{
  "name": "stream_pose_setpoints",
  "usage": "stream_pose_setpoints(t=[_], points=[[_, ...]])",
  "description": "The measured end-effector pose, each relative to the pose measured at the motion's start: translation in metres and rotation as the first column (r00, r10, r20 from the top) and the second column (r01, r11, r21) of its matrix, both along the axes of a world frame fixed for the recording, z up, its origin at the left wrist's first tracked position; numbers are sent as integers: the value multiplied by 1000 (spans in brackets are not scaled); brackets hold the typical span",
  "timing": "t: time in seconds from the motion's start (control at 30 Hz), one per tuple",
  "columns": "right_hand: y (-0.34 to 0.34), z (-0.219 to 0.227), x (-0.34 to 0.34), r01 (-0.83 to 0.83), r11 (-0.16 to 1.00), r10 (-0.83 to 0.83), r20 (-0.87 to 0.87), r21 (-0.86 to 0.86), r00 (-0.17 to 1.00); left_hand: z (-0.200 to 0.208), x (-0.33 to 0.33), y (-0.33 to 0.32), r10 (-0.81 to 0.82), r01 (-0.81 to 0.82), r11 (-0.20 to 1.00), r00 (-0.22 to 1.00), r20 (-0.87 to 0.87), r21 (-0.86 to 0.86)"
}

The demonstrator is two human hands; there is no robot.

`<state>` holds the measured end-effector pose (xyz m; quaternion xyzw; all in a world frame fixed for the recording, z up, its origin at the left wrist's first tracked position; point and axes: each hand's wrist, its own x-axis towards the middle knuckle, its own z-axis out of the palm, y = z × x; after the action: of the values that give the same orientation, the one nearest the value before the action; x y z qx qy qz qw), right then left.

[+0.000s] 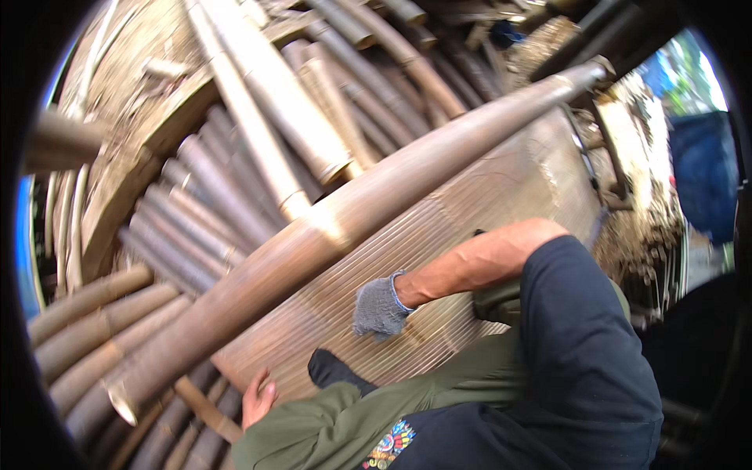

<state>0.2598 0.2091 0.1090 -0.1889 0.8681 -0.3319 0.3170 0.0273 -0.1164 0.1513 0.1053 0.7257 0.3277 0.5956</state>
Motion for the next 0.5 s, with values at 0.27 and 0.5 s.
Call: stream_pose_setpoints(t=[0.27, 0.5], points=[[128, 61, 284, 607, 732, -619, 675, 309, 402, 199, -39, 164, -560, 555, 798, 827, -50, 234], [158, 21, 532, 720, -560, -775, 47, 411, -630, 165, 35, 335, -413, 819, 564, 173, -894, -102]])
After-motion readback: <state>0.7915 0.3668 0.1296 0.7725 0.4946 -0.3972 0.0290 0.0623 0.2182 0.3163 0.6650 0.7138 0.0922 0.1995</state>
